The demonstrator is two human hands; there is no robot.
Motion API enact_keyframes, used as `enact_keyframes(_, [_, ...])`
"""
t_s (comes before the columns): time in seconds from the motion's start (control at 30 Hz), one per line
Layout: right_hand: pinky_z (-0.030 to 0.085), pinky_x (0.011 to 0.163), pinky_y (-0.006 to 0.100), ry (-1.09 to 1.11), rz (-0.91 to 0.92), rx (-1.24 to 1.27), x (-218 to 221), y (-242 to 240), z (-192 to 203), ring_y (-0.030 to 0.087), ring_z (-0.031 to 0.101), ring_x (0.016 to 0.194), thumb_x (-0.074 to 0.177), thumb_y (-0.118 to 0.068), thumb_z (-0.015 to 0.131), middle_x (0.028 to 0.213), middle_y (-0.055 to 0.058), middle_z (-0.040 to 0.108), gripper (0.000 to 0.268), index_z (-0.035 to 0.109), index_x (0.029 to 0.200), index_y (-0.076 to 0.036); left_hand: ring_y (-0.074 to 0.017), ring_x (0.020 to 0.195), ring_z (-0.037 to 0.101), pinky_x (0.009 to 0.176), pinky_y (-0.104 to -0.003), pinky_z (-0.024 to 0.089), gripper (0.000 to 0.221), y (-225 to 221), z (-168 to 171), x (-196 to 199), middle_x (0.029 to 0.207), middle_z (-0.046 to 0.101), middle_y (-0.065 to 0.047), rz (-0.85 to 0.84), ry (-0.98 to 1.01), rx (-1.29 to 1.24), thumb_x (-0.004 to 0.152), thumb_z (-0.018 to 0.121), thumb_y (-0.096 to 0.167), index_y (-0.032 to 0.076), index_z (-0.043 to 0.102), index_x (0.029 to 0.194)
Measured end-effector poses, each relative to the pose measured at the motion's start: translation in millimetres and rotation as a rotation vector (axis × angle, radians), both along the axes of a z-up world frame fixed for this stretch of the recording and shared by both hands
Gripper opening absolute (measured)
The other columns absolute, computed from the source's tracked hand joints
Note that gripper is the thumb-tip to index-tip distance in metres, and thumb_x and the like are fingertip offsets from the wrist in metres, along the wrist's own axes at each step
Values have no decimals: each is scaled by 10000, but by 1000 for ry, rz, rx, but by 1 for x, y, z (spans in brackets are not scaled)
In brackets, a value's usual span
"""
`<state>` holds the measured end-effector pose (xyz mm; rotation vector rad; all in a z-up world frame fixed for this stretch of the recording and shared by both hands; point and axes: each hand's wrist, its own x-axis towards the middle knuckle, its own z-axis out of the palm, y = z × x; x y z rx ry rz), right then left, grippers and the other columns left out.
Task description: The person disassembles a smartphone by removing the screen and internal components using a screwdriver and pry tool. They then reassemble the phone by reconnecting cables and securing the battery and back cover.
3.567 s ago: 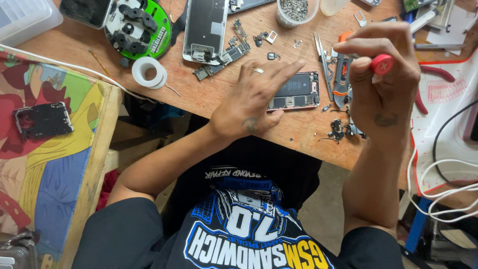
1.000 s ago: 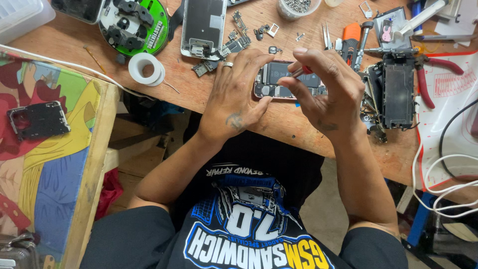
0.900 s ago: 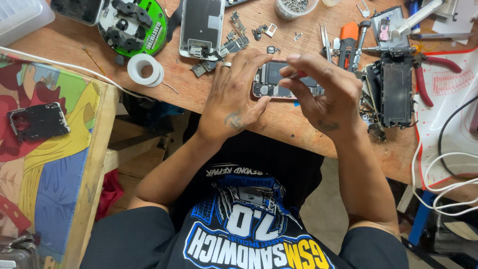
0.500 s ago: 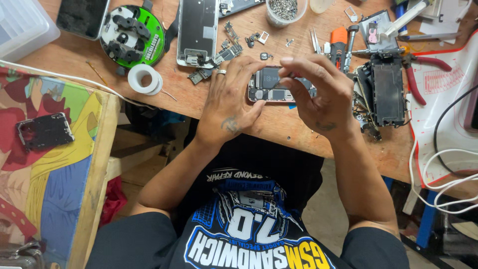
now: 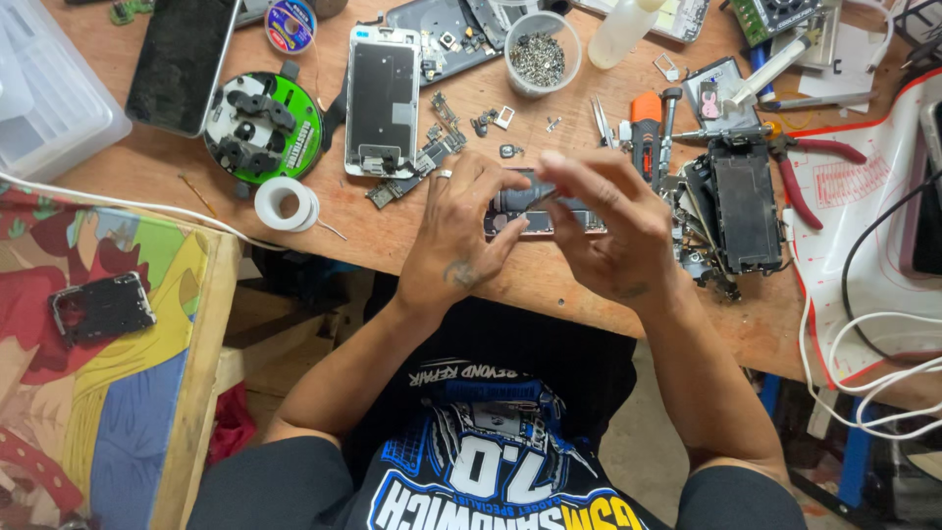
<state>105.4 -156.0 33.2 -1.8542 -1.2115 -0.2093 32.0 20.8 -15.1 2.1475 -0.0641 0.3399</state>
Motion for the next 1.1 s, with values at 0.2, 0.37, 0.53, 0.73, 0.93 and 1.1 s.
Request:
enact_keyframes(0.2, [600,751,282,61,-21,-33,-3,-6,-6,189,686,905,988,31,783,1110,101,636,420,659,1360,-120,-289,1079,549,965,-400,434,238,0,2,-3,1043,584,-94,6,54,-65,826,793,113,63,704,1042])
enact_keyframes(0.37, [594,807,343,28,-37,-58,-5,-10,-4,230,690,969,955,16,741,1165,154,644,419,632,1350,-71,-292,1082,549,977,-413,443,216,2,8,0,1046,563,-110,-10,52,-46,829,790,91,46,693,1016])
enact_keyframes(0.53, [559,731,309,25,-41,1,-5,-4,-6,206,658,904,953,-14,802,1095,108,626,408,671,1319,-136,-297,1082,552,959,-420,444,223,2,9,6,1058,573,-109,-10,102,-33,808,793,88,43,695,1003])
enact_keyframes(0.73, [560,806,341,3,-24,15,-4,-2,-6,235,655,954,934,2,754,1112,129,623,393,635,1299,-83,-299,1095,548,963,-418,445,174,-1,3,4,1066,576,-104,7,48,3,832,787,89,43,689,967])
enact_keyframes(0.93, [541,737,319,-29,-31,61,-6,1,-16,220,644,896,923,11,810,1058,105,610,403,681,1286,-110,-290,1088,553,955,-410,450,154,-1,3,0,1071,584,-102,17,33,9,844,775,86,30,687,957])
enact_keyframes(1.1, [568,783,336,-41,-79,65,-4,-3,-20,219,669,943,955,18,771,1105,130,628,391,659,1316,-83,-293,1073,551,955,-410,459,110,-3,6,0,1045,590,-100,27,16,-24,836,772,72,34,716,923])
